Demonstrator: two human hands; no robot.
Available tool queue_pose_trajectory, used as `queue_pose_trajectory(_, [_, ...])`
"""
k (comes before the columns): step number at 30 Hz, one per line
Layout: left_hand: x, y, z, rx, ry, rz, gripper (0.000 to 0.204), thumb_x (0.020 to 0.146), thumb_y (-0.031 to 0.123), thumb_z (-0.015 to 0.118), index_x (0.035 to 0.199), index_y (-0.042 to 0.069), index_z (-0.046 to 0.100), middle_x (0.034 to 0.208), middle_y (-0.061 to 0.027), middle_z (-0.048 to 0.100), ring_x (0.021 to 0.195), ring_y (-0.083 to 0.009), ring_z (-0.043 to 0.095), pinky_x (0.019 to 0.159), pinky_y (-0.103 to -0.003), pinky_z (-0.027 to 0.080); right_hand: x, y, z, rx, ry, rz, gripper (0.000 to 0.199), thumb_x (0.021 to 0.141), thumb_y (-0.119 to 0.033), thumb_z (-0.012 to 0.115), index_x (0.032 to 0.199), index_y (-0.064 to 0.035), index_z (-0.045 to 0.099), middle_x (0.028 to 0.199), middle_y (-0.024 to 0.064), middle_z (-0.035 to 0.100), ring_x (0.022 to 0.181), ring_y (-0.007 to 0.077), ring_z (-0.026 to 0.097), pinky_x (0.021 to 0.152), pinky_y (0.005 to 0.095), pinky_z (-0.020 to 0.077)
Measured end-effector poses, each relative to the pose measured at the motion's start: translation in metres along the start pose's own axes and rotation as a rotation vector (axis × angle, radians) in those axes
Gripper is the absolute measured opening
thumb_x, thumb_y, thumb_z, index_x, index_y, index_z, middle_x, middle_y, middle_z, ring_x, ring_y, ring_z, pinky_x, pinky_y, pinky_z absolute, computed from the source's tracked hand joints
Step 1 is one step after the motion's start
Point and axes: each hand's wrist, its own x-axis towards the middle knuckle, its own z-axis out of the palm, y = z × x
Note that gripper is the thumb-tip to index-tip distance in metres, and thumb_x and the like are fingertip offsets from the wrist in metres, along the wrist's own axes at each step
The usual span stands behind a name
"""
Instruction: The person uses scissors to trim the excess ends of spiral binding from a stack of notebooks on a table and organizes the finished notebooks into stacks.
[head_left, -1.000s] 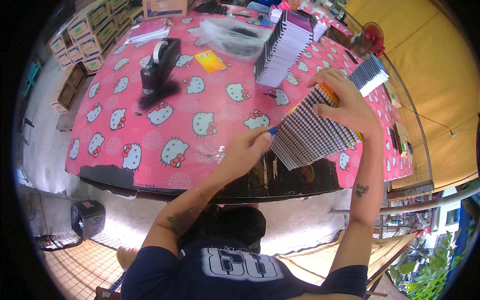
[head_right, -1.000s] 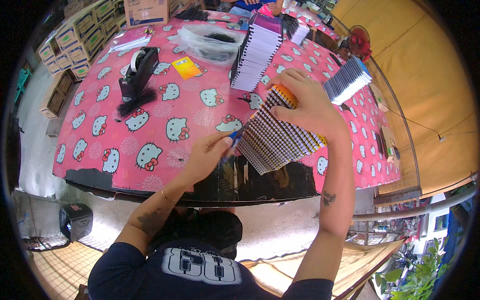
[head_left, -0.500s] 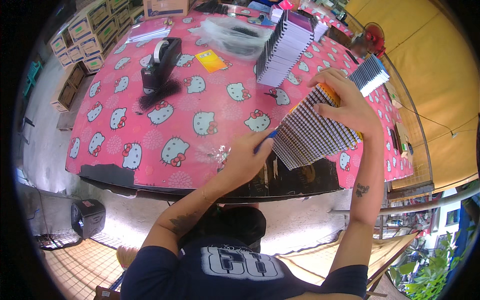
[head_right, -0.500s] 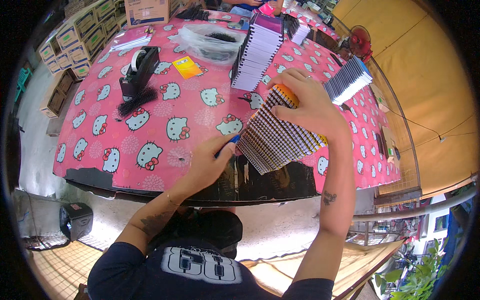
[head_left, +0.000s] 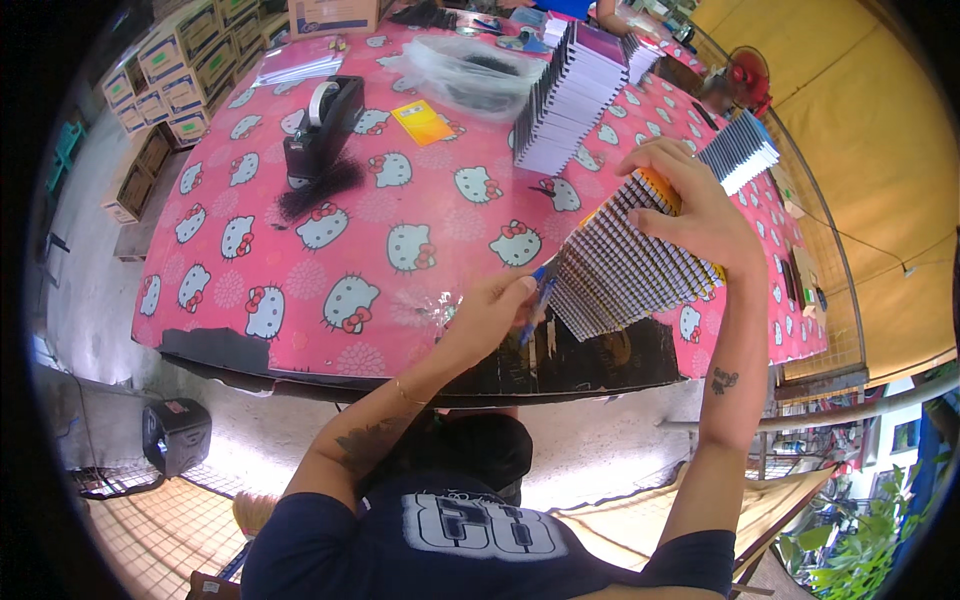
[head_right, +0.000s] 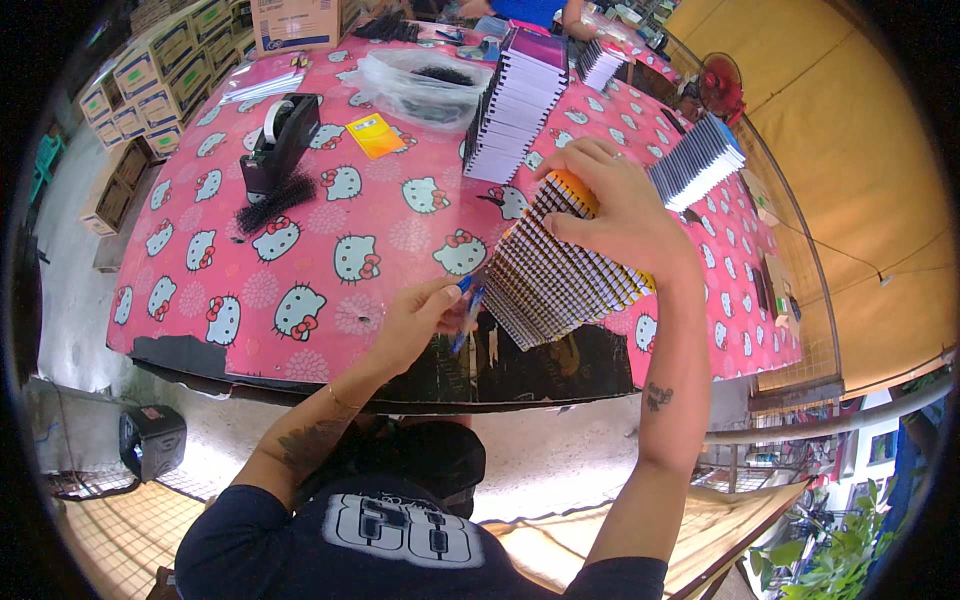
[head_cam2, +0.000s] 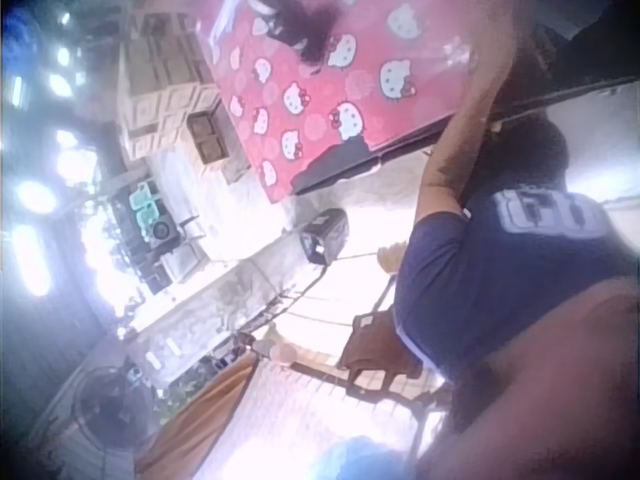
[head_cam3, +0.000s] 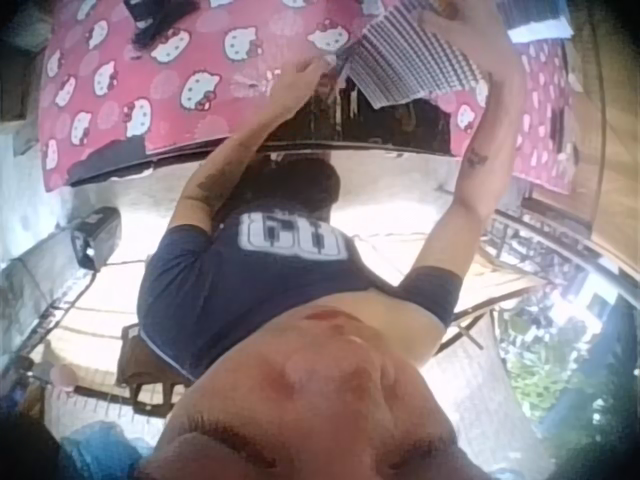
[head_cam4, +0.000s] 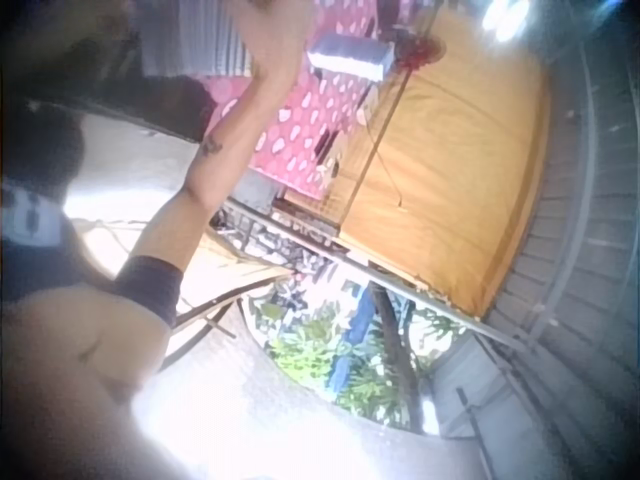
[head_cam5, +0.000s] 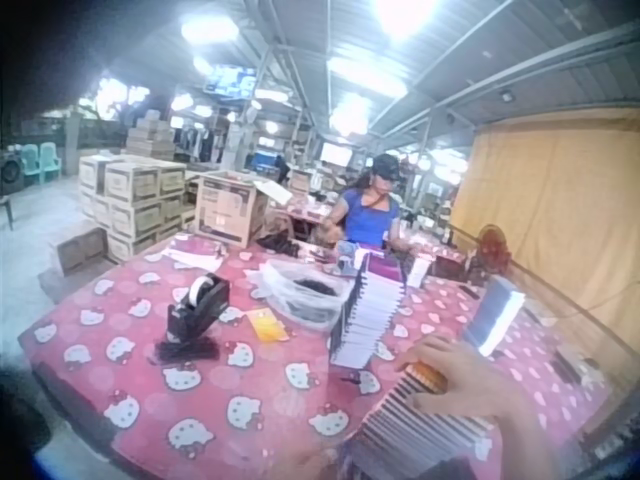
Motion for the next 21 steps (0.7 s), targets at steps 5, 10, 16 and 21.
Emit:
queue_pose_trajectory(5, [0.007, -0.002, -0.002, -0.077, 0.058, -0.141, 0.039, 0.1, 0.029, 0.048, 0.123, -0.001, 0.059, 0.1, -0.0107, 0.065, 0.076, -0.0201, 0.066, 0.077, -0.034, 0.055, -0.002, -0.001, 0.001, -0.002, 0.015, 0.023, 0.042, 0.069, -0.024, 0.069, 0.107, -0.0097, 0.061, 0.109, 0.0103, 0.059, 0.107, 0.0325, 0.054, 0.094, 0.0411, 0.0431])
queue_pose_trajectory(10, [-0.002, 0.002, 0.003, 1.072, 0.23, 0.609, 0.04, 0.1, 0.032, 0.048, 0.12, -0.001, 0.058, 0.1, -0.0126, 0.066, 0.076, -0.0204, 0.066, 0.076, -0.034, 0.055, -0.002, 0.0, 0.0, -0.016, -0.001, 0.018, 0.041, 0.07, -0.024, 0.069, 0.107, -0.0096, 0.061, 0.109, 0.0103, 0.059, 0.107, 0.0321, 0.055, 0.093, 0.0407, 0.0433])
queue_pose_trajectory(16, [0.002, -0.004, -0.008, -0.06, 0.038, -0.116, 0.038, 0.1, 0.029, 0.047, 0.12, -0.003, 0.056, 0.099, -0.0127, 0.065, 0.08, -0.0219, 0.067, 0.075, -0.035, 0.056, -0.001, -0.004, 0.0, 0.014, -0.001, 0.03, 0.041, 0.07, -0.023, 0.069, 0.107, -0.0091, 0.061, 0.108, 0.0103, 0.058, 0.105, 0.032, 0.055, 0.092, 0.0409, 0.0434])
queue_pose_trajectory(21, [0.008, -0.01, -0.011, -0.108, 0.021, -0.131, 0.039, 0.1, 0.027, 0.046, 0.118, -0.005, 0.054, 0.099, -0.0144, 0.064, 0.081, -0.0239, 0.068, 0.072, -0.036, 0.059, -0.001, -0.002, 0.001, 0.007, 0.004, 0.023, 0.041, 0.07, -0.023, 0.069, 0.108, -0.0091, 0.061, 0.109, 0.0103, 0.058, 0.106, 0.0324, 0.054, 0.093, 0.0411, 0.0431])
